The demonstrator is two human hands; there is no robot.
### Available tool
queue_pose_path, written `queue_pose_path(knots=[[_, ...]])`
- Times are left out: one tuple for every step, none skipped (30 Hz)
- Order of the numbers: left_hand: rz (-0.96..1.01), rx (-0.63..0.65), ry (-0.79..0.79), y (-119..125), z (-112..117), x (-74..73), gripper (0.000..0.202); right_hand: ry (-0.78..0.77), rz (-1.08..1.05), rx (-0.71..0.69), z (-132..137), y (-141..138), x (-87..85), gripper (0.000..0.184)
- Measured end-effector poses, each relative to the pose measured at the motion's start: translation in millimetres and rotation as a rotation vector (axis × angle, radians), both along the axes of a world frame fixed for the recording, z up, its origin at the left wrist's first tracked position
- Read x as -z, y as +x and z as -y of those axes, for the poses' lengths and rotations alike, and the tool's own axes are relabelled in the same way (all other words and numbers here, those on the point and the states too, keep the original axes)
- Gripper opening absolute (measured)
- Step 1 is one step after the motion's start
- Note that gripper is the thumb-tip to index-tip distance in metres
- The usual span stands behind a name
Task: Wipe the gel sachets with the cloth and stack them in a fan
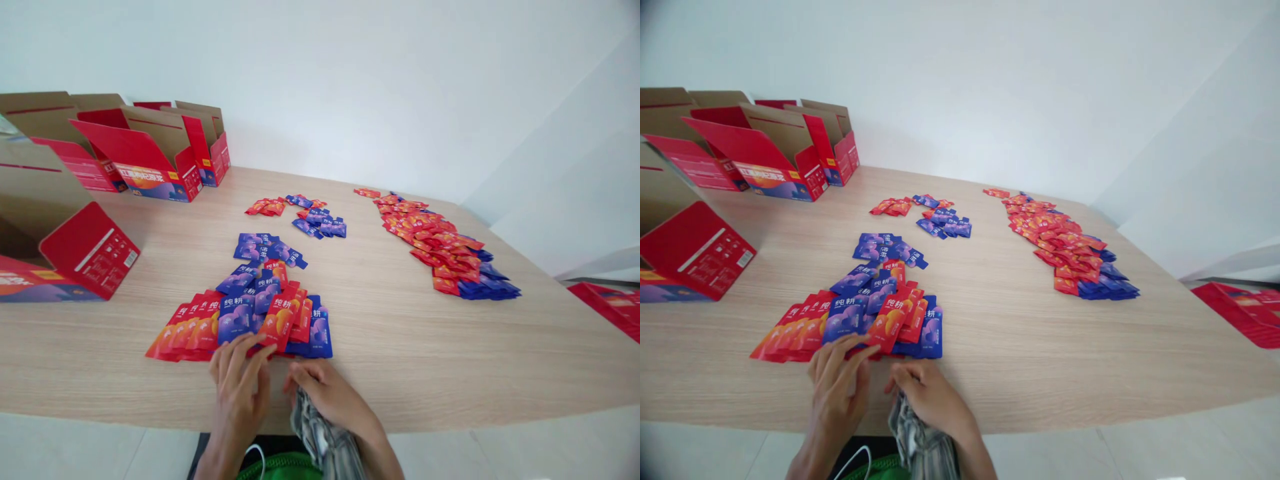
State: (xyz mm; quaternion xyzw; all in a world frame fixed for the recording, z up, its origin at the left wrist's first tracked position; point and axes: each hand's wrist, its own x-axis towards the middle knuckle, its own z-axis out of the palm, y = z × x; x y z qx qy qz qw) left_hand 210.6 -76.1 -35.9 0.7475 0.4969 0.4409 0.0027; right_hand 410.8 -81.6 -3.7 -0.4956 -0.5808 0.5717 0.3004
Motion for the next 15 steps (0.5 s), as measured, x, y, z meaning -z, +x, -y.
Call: queue_pose_path(knots=[[0.03, 0.079, 0.006, 2, 7, 4.3, 0.035, 0.0, -0.013, -0.031, 6, 14, -7.2, 0.073], [0.052, 0.169, -0.004, 5, 15, 8.9, 0.036, -0.02, -0.023, -0.075, 11, 31, -15.2, 0.071], [0.064, 0.245, -0.026, 8, 22, 13.2, 0.036, -0.026, -0.016, -0.095, 13, 49, -23.8, 0.069], [0.061, 0.319, -0.052, 12, 28, 16.9, 0.035, -0.004, 0.014, -0.095, 12, 68, -32.6, 0.067], [0.048, 0.375, -0.072, 15, 32, 19.7, 0.032, 0.031, 0.063, -0.087, 6, 87, -41.3, 0.065], [0.031, 0.418, -0.078, 18, 34, 21.6, 0.03, 0.081, 0.133, -0.055, -3, 105, -49.5, 0.062], [0.013, 0.452, -0.075, 21, 35, 22.7, 0.027, 0.135, 0.234, -0.022, -17, 120, -56.8, 0.056], [-0.002, 0.472, -0.067, 23, 35, 23.5, 0.025, 0.2, 0.373, 0.008, -36, 132, -63.1, 0.049], [-0.011, 0.482, -0.056, 24, 34, 24.2, 0.024, 0.252, 0.562, 0.045, -57, 141, -68.0, 0.041], [-0.017, 0.483, -0.051, 24, 32, 25.4, 0.024, 0.265, 0.776, 0.065, -82, 148, -71.5, 0.034], [-0.022, 0.476, -0.051, 24, 31, 27.2, 0.025, 0.273, 0.865, 0.089, -108, 151, -73.5, 0.028], [-0.028, 0.47, -0.057, 24, 30, 29.7, 0.025, 0.283, 0.92, 0.113, -136, 151, -74.1, 0.025], [-0.039, 0.465, -0.059, 23, 29, 32.8, 0.026, 0.288, 0.982, 0.137, -163, 149, -73.6, 0.023], [-0.054, 0.458, -0.056, 22, 29, 36.3, 0.027, 0.291, 1.044, 0.157, -190, 145, -72.4, 0.021], [-0.077, 0.445, -0.052, 22, 29, 39.6, 0.028, 0.294, 1.104, 0.174, -217, 139, -70.8, 0.019]])
